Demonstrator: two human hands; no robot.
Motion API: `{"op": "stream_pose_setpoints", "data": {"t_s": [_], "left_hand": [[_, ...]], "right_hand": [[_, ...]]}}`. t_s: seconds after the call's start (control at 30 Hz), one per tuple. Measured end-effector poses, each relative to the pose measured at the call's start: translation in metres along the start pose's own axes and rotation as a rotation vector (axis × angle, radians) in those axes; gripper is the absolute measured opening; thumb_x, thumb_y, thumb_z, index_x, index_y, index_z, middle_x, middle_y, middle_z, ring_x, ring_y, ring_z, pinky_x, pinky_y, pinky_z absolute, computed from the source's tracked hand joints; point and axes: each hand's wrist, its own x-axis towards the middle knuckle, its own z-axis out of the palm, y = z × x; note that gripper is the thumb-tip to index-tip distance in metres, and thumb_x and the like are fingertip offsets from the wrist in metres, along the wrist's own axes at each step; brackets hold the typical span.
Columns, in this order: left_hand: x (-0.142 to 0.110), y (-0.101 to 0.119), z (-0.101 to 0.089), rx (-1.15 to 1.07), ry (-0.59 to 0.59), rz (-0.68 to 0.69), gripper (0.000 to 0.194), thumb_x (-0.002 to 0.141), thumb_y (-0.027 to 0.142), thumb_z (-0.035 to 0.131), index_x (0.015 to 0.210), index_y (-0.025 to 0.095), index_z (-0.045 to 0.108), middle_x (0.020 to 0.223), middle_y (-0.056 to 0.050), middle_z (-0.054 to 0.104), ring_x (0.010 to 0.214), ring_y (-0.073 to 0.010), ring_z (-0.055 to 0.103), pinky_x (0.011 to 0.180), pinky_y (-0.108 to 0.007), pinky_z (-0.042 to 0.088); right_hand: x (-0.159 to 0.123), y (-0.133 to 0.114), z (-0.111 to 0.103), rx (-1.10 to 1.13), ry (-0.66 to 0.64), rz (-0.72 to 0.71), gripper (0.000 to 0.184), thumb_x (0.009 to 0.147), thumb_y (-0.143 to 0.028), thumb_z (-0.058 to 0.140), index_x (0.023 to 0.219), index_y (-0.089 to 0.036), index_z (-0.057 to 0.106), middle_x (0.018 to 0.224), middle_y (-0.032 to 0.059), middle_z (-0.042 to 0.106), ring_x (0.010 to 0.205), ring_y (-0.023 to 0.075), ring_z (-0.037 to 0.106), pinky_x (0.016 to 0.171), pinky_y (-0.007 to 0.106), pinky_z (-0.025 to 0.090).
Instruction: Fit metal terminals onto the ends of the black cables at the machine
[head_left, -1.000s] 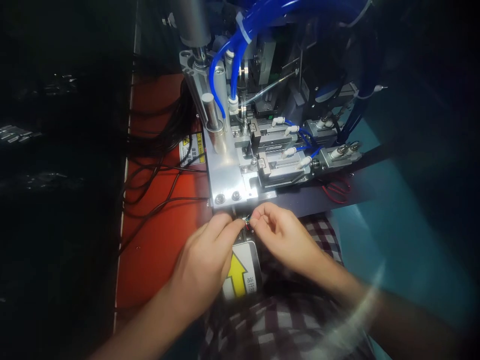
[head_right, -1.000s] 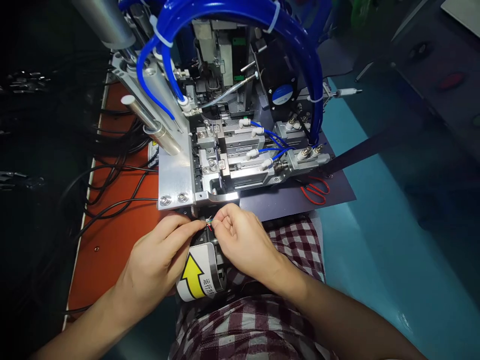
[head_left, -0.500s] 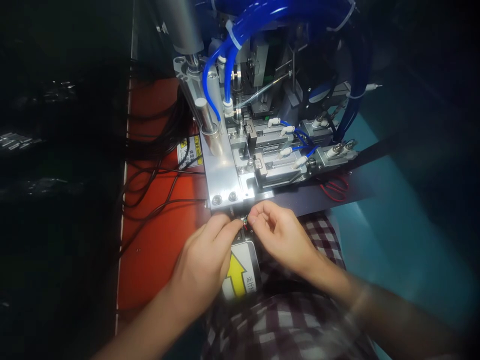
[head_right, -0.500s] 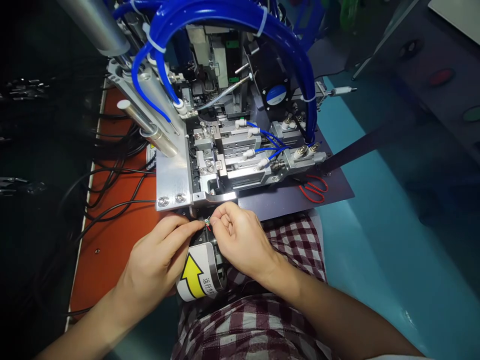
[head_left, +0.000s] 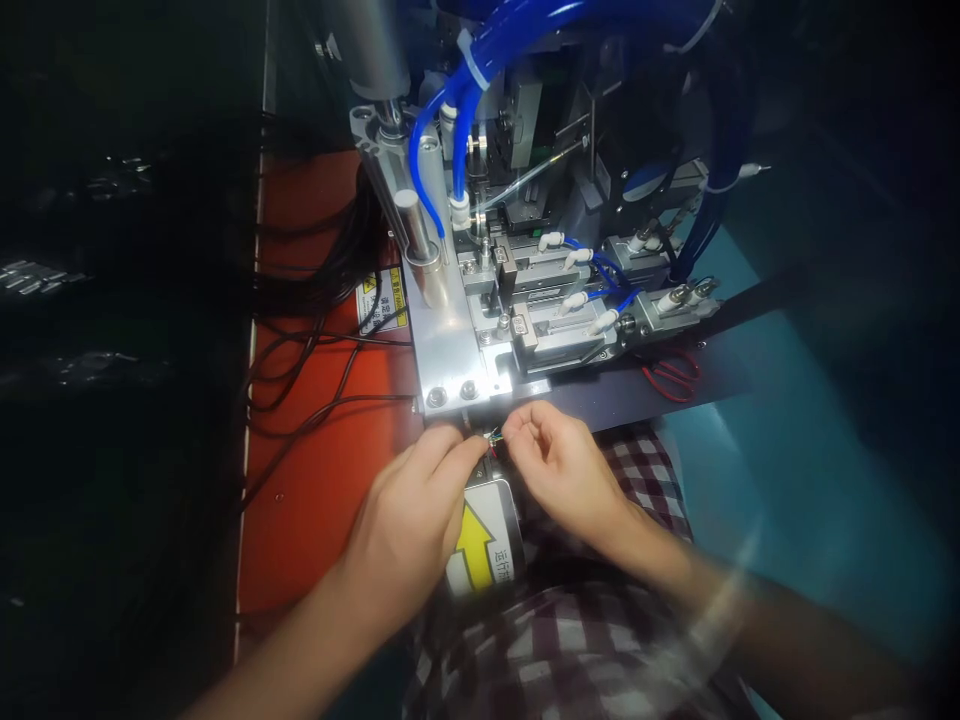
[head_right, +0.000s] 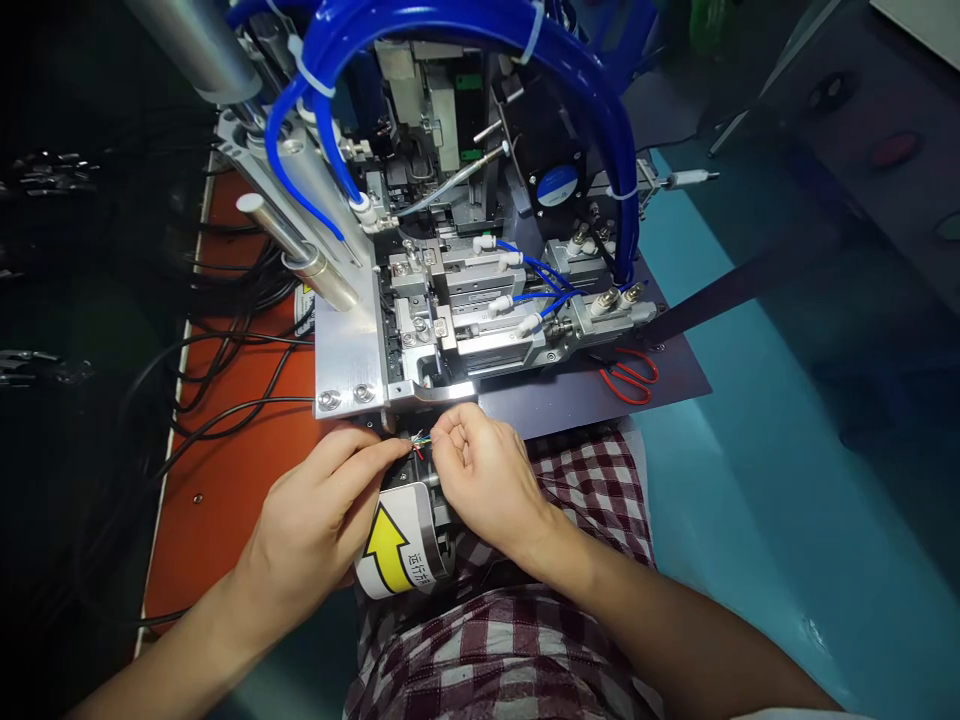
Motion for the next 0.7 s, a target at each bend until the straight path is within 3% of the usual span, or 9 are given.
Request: {"op": "stream_pose_setpoints", "data": {"t_s": [0.3, 0.57, 0.7], "left_hand": [[0.0001, -0.0004, 0.0000, 0.002, -0.012, -0.005, 0.027, 0.087, 0.003, 0.046, 0.105, 0.010, 0.065, 0.083, -0.007, 0.060, 0.071, -0.0151, 0.060, 0.061, -0.024, 0.052], [-0.0014, -0.0012, 0.0011, -0.011, -0.008, -0.012, 0.026, 0.088, 0.004, 0.047, 0.106, 0.011, 0.063, 0.084, -0.006, 0.060, 0.073, -0.0144, 0.059, 0.065, -0.024, 0.051], [-0.0013, -0.0010, 0.0003, -0.009, -0.011, -0.009, 0.027, 0.087, 0.002, 0.047, 0.107, 0.011, 0.063, 0.085, -0.006, 0.060, 0.074, -0.0145, 0.059, 0.066, -0.024, 0.051]], "right_hand": [[0.0012, 0.0017, -0.0028, 0.285, -0.100, 0.123, 0.014, 0.085, -0.029, 0.056, 0.079, -0.017, 0.057, 0.053, -0.0074, 0.040, 0.046, 0.0077, 0.034, 0.043, 0.021, 0.026], [0.0035, -0.0010, -0.0024, 0.252, -0.083, 0.043, 0.007, 0.077, -0.013, 0.056, 0.073, -0.018, 0.055, 0.054, -0.0068, 0.045, 0.048, 0.0079, 0.040, 0.045, 0.021, 0.031], [0.0052, -0.0015, -0.0047, 0.346, -0.155, 0.140, 0.006, 0.081, -0.017, 0.055, 0.075, -0.018, 0.055, 0.052, -0.0076, 0.043, 0.044, 0.0072, 0.037, 0.041, 0.021, 0.029]]}}
